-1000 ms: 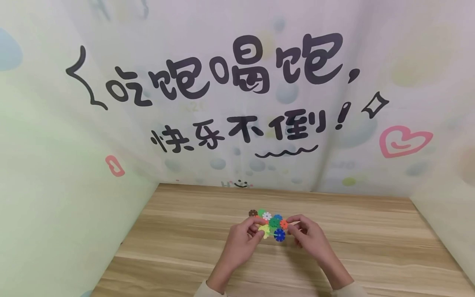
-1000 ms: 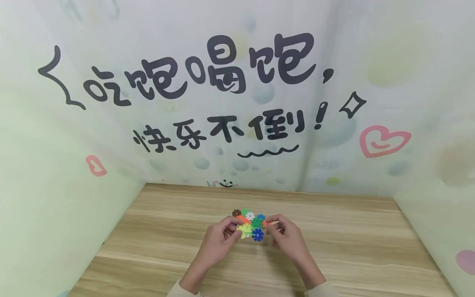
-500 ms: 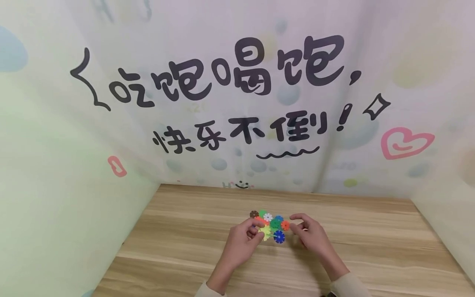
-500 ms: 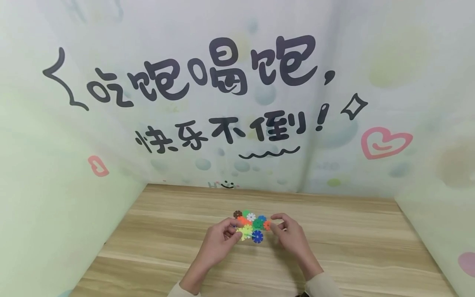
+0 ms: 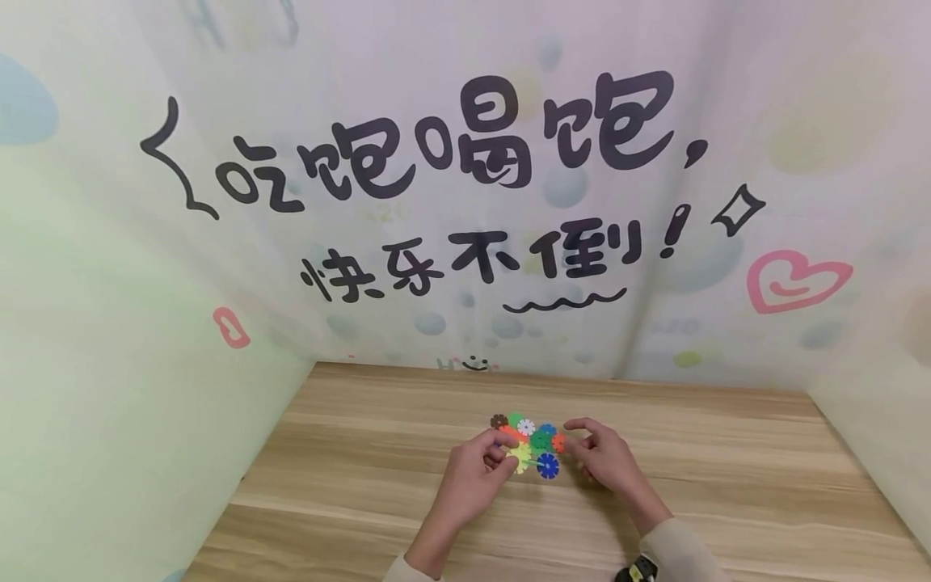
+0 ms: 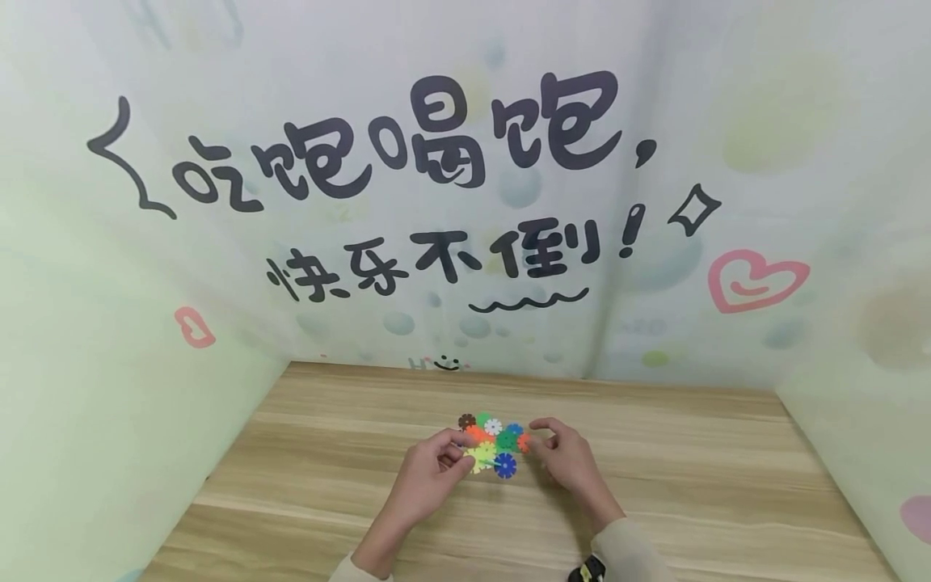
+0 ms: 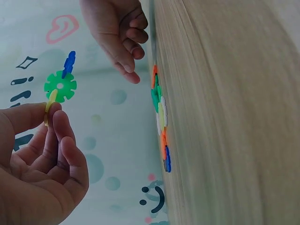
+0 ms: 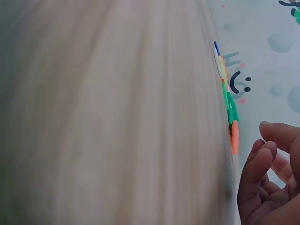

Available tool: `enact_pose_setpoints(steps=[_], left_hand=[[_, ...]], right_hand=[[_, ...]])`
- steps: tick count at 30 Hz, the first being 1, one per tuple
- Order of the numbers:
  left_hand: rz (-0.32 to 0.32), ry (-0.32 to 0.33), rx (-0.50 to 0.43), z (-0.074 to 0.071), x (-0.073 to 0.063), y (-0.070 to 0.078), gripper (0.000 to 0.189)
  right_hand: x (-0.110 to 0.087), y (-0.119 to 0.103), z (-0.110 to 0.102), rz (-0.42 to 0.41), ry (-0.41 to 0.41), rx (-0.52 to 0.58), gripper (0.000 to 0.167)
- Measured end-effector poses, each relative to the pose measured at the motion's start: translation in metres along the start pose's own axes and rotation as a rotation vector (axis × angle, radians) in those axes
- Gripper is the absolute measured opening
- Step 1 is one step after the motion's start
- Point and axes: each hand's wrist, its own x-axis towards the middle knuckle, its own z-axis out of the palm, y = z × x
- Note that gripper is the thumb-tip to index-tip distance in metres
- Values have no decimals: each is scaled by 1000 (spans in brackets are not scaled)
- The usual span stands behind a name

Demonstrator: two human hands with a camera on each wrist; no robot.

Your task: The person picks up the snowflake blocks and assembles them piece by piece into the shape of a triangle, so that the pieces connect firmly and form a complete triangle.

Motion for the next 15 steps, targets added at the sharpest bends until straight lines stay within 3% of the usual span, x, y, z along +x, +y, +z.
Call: enact_pose_setpoints(steps=[15], left_hand=[[-9,-8,-11,0,-1,-1,11]], right_hand=[[6,7,6,-11,5,-56,35]])
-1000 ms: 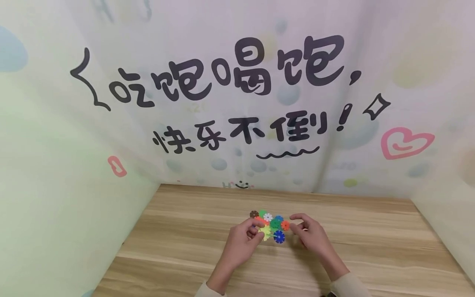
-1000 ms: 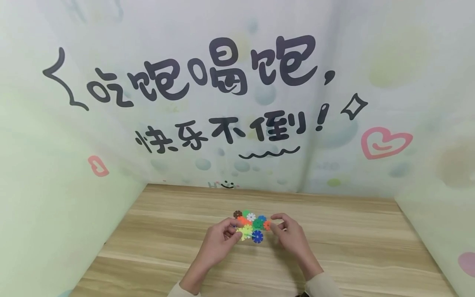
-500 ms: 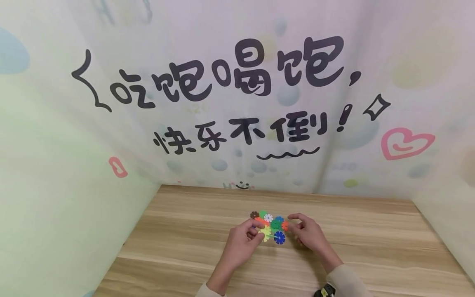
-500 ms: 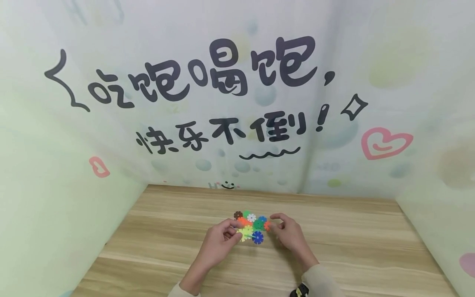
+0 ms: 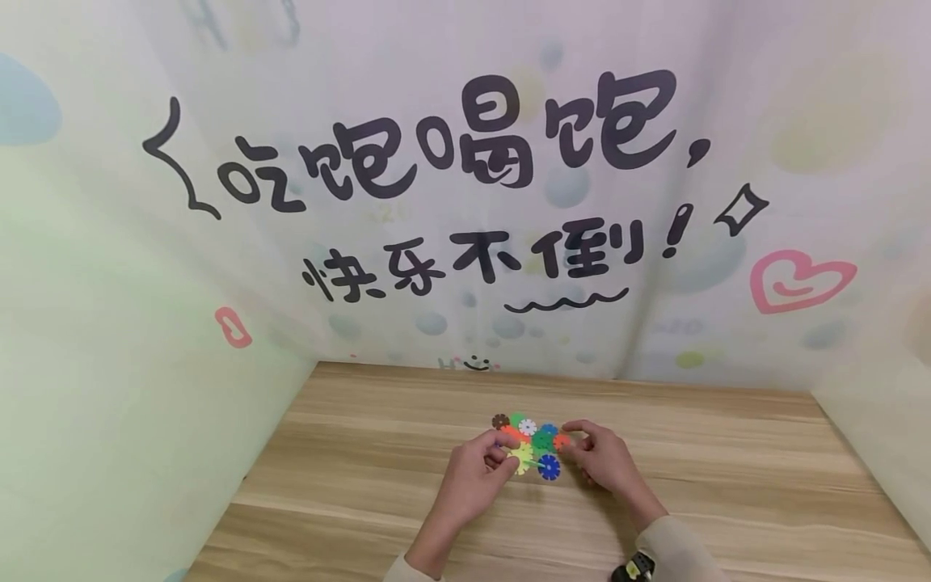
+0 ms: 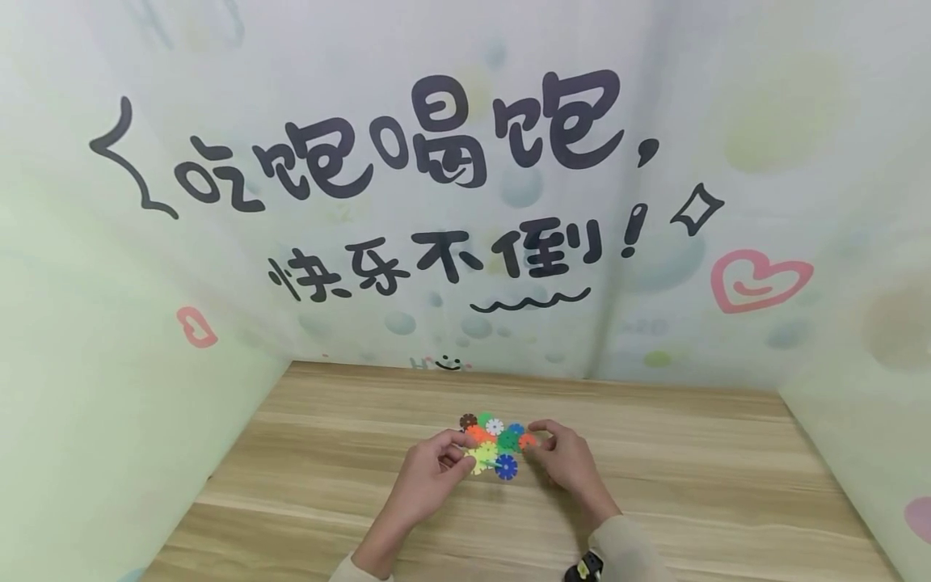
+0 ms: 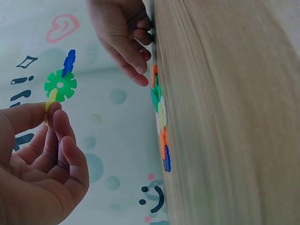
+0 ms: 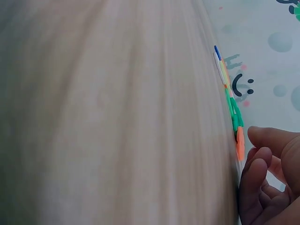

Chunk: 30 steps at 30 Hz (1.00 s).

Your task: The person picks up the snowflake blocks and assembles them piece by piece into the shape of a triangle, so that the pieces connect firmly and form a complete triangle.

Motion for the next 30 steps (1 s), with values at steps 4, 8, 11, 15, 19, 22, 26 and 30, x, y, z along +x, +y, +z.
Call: enact_pose_setpoints(steps=[4,8,11,15,19,22,26,30], left_hand=[[-3,-5,0,0,0,-1,12],[-4,-9,-3,1,0,-2,12],[-5,-9,-1,0,0,-2,12],[-10,-5,1,0,1,-1,12],[-17,0,0,0,1,0,12],[-21,3,-1,0,0,1,12],[-20,8,-4,0,0,1,11],[-25,9,-3,0,0,1,11]], right_hand=[[0,1,1,-6,9,-41,35],[0,2,2,-10,23,-84,35],[1,2,3,-16,31,-103,35],[1,3,3,-30,34,-119,34],[1,2,4,-39,34,-133,33],[1,1,3,-53,33,-139,32],[1,1,3,-60,33,-140,30],[2,0,2,-70,44,-154,27]])
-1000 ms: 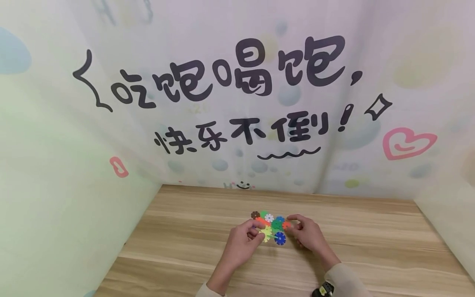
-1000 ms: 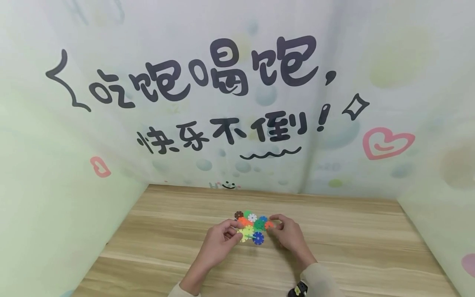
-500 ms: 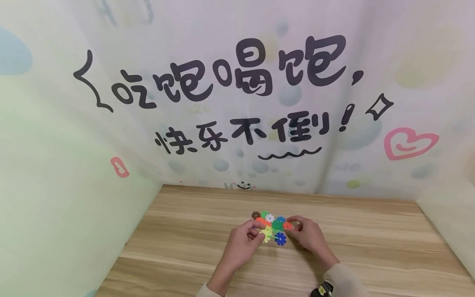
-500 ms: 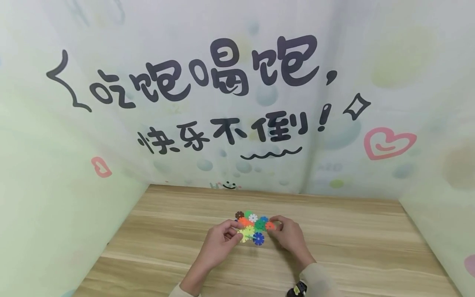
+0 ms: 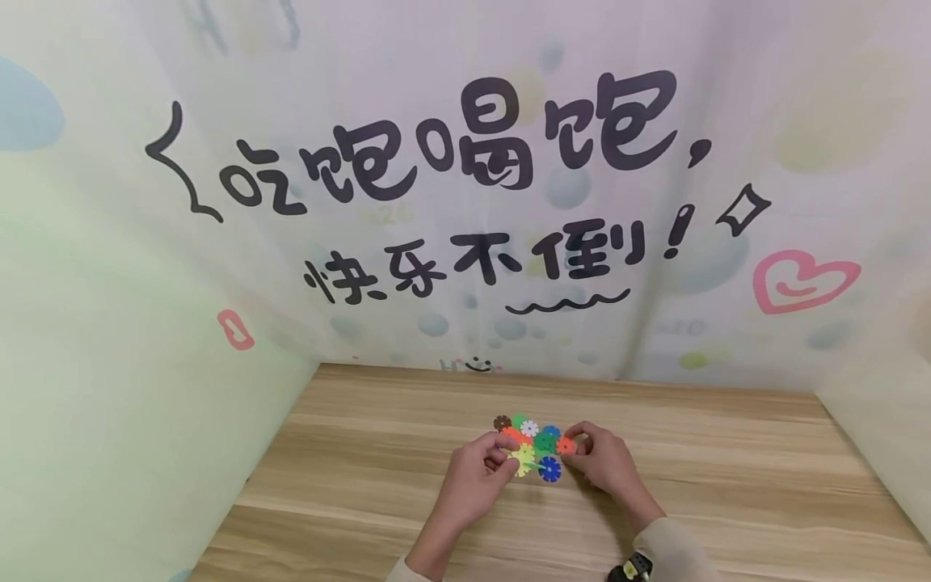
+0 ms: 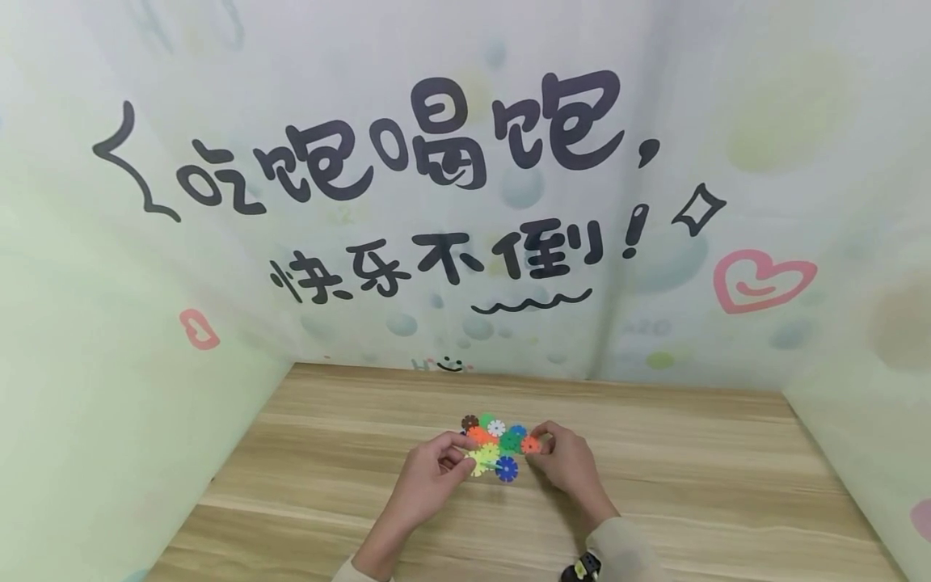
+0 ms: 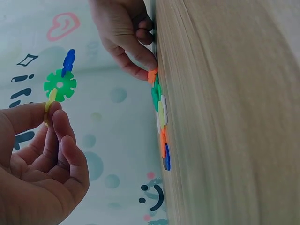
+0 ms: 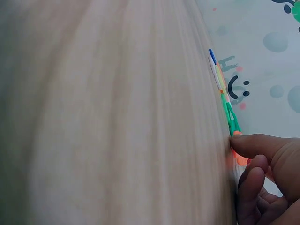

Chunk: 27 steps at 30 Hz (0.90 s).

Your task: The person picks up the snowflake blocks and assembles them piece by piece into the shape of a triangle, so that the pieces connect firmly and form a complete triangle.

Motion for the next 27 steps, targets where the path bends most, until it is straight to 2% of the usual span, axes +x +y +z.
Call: enact_pose_setpoints(steps=[5,8,16,27], left_hand=[[-5,7,-6,1,0,-2,11],[-5,9,-8,1,0,-3,11],[-13,10,-9,2,-1,-4,12],[0,12,4,0,2,-1,12]], right_hand=[[-1,2,0,-30,20,-27,24],[-3,2,0,-24,15,-6,23],[-9,0,-4,20,-24,138,20],[-25,-13,-23,-40,-76,329,17]])
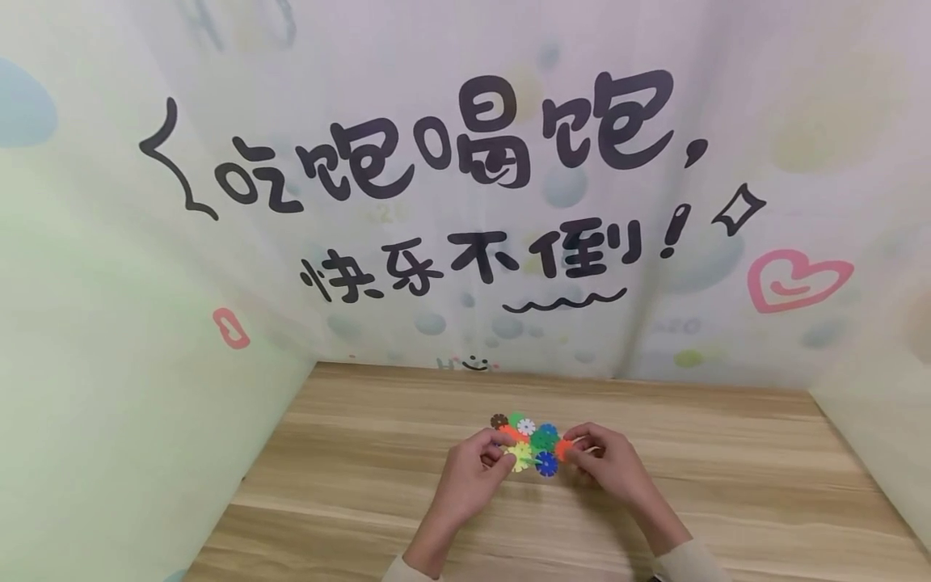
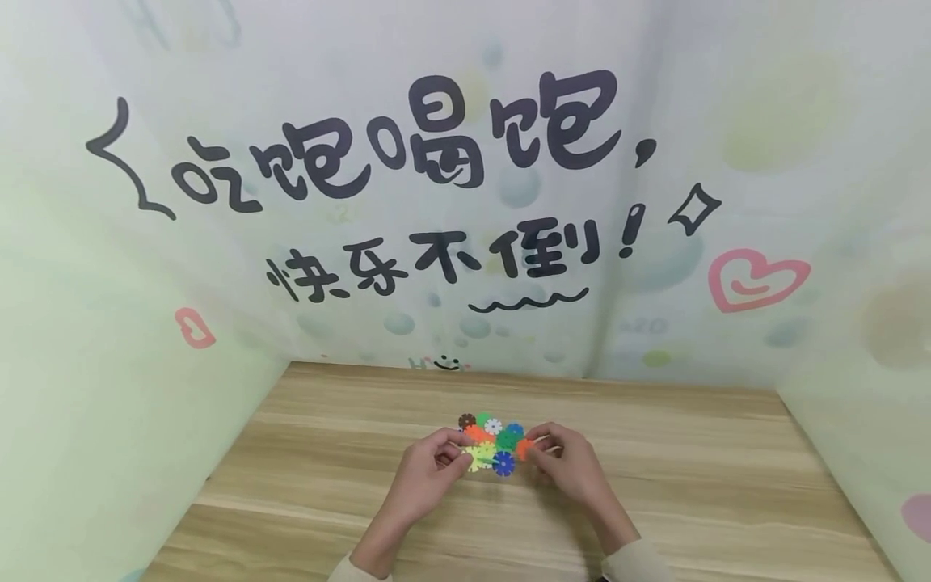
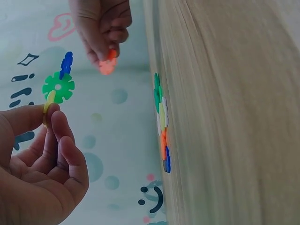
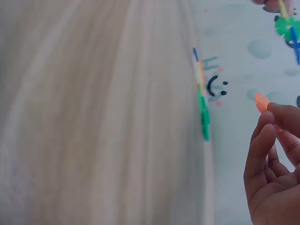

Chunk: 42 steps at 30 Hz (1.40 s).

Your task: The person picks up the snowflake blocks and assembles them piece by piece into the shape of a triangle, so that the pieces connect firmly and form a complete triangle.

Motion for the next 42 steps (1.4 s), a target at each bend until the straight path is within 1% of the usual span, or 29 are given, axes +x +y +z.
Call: enact_pose_setpoints(steps=[6,8,14,20,26,32,42], left_hand=[[4,11,-6,-1,1,1,14],[9,17,-7,-1,1,1,15],[17,47,-16,-2,2,-1,16],[-3,80,-34,-1,2,-1,17],[-16,94,-54,-1,3,2,17],[-27,92,-59,-1,2,3,15],[-54,74,-94,0,2,4,17]], right_hand=[[-9,-12,-4,-54,-49,55,22],[-12,-17,-4,-68,-50,60,23],[-19,-25,-7,-77,-46,61,21],[-23,-30,-9,-101,-44,72,19],[-24,-31,-10,-109,-48,76,19],[-24,-30,-9,-121,-53,65,18],[-26,-30,-9,-119,-38,74,16]])
